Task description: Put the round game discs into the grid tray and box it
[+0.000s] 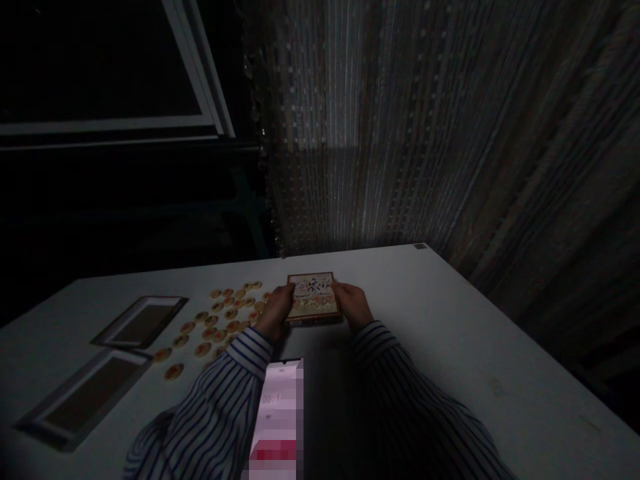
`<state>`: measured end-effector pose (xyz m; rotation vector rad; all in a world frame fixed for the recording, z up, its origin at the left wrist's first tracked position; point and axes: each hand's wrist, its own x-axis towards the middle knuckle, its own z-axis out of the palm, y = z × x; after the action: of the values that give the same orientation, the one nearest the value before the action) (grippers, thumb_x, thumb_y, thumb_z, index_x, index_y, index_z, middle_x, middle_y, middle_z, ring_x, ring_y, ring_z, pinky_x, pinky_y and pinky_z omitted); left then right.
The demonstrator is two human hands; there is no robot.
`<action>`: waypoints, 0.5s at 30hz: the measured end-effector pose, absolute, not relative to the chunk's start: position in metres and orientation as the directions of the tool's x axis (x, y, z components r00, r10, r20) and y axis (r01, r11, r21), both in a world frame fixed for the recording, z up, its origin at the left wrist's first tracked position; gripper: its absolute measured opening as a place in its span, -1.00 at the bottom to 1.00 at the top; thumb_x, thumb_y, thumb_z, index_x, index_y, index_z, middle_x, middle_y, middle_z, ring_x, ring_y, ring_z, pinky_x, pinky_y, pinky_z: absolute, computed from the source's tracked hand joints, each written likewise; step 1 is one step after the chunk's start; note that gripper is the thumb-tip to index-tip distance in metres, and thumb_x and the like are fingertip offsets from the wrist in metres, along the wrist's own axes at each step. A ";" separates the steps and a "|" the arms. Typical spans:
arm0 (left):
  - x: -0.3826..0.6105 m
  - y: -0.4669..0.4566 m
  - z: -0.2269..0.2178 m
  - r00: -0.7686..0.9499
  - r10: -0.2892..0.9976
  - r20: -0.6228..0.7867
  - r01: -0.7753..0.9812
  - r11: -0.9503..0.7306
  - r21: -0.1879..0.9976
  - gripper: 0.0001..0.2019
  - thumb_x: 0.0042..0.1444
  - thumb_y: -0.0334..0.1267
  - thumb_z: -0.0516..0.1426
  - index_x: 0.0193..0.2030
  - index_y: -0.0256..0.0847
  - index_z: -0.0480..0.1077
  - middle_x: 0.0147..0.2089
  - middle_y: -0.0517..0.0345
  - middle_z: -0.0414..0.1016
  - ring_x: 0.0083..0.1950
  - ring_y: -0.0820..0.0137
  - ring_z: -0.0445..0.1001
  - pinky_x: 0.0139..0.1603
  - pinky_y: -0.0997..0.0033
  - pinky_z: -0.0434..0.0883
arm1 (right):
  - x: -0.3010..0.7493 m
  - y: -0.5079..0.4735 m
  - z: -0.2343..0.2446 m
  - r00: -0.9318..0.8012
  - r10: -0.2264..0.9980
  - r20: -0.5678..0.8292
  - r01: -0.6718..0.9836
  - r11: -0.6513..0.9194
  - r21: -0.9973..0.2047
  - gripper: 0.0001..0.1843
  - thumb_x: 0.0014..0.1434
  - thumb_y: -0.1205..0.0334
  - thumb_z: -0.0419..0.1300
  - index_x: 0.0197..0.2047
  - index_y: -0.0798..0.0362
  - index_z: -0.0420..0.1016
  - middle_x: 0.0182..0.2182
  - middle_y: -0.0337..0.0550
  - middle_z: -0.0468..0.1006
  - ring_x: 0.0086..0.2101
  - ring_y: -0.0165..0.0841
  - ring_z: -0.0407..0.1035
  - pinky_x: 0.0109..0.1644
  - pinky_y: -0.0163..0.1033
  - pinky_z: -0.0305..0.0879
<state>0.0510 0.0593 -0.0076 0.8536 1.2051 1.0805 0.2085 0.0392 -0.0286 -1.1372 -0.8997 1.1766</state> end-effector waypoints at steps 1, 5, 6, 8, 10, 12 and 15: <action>0.051 0.059 -0.008 0.002 0.960 -0.282 -0.157 0.278 0.948 -0.75 0.08 -0.17 0.05 -0.20 -0.31 0.33 -0.23 -0.12 0.52 -0.25 0.27 0.52 -0.34 0.39 0.43 | 0.208 0.039 -0.028 0.189 0.981 -0.043 -0.226 0.001 -0.974 -0.73 -0.05 0.11 0.19 -0.39 0.16 0.52 -0.47 -0.12 0.59 -0.43 -0.28 0.46 -0.29 -0.21 0.38; 0.051 0.058 -0.007 -0.017 0.967 -0.255 -0.067 0.253 0.965 -0.75 0.11 -0.13 0.02 -0.22 -0.30 0.30 -0.18 -0.16 0.50 -0.25 0.27 0.51 -0.33 0.40 0.41 | 0.207 0.036 -0.023 0.184 0.979 -0.086 -0.240 -0.040 -0.970 -0.79 -0.05 0.17 0.16 -0.44 0.13 0.51 -0.49 -0.12 0.59 -0.41 -0.27 0.47 -0.34 -0.25 0.38; 0.051 0.057 -0.007 -0.017 0.966 -0.257 -0.061 0.256 0.965 -0.75 0.11 -0.13 0.01 -0.23 -0.31 0.30 -0.18 -0.17 0.50 -0.26 0.27 0.51 -0.34 0.39 0.41 | 0.207 0.036 -0.022 0.181 0.979 -0.099 -0.242 -0.053 -0.969 -0.80 -0.04 0.17 0.14 -0.45 0.13 0.51 -0.50 -0.12 0.59 -0.40 -0.26 0.47 -0.36 -0.26 0.38; 0.051 0.057 -0.007 -0.016 0.965 -0.263 -0.062 0.262 0.963 -0.74 0.12 -0.13 0.00 -0.22 -0.30 0.29 -0.20 -0.16 0.50 -0.27 0.27 0.51 -0.34 0.39 0.40 | 0.207 0.038 -0.020 0.180 0.976 -0.126 -0.246 -0.080 -0.966 -0.79 -0.03 0.17 0.13 -0.44 0.13 0.50 -0.49 -0.10 0.59 -0.40 -0.26 0.47 -0.38 -0.28 0.37; 0.052 0.057 -0.006 -0.013 0.965 -0.263 -0.062 0.261 0.963 -0.74 0.11 -0.12 0.01 -0.22 -0.30 0.29 -0.22 -0.15 0.51 -0.27 0.27 0.51 -0.35 0.38 0.40 | 0.208 0.042 -0.018 0.178 0.972 -0.155 -0.248 -0.108 -0.963 -0.75 -0.01 0.13 0.12 -0.41 0.14 0.50 -0.48 -0.06 0.59 -0.42 -0.26 0.47 -0.39 -0.27 0.37; 0.052 0.057 -0.006 -0.004 0.966 -0.258 -0.063 0.257 0.964 -0.75 0.09 -0.13 0.03 -0.23 -0.30 0.30 -0.22 -0.13 0.51 -0.27 0.27 0.51 -0.34 0.39 0.40 | 0.210 0.048 -0.017 0.168 0.969 -0.183 -0.249 -0.138 -0.959 -0.69 0.00 0.08 0.13 -0.36 0.17 0.49 -0.47 -0.03 0.58 -0.44 -0.27 0.46 -0.39 -0.25 0.37; 0.051 0.057 -0.004 0.009 0.968 -0.252 -0.078 0.252 0.965 -0.76 0.07 -0.13 0.06 -0.25 -0.29 0.31 -0.23 -0.10 0.52 -0.25 0.27 0.51 -0.35 0.42 0.39 | 0.211 0.056 -0.014 0.144 0.967 -0.211 -0.250 -0.171 -0.953 -0.63 0.02 0.03 0.13 -0.29 0.20 0.48 -0.47 0.00 0.58 -0.46 -0.27 0.46 -0.40 -0.23 0.37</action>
<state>0.0512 0.0575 -0.0036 0.9635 1.2621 1.0571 0.2109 0.0558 -0.0144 -1.2426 -0.8109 1.3222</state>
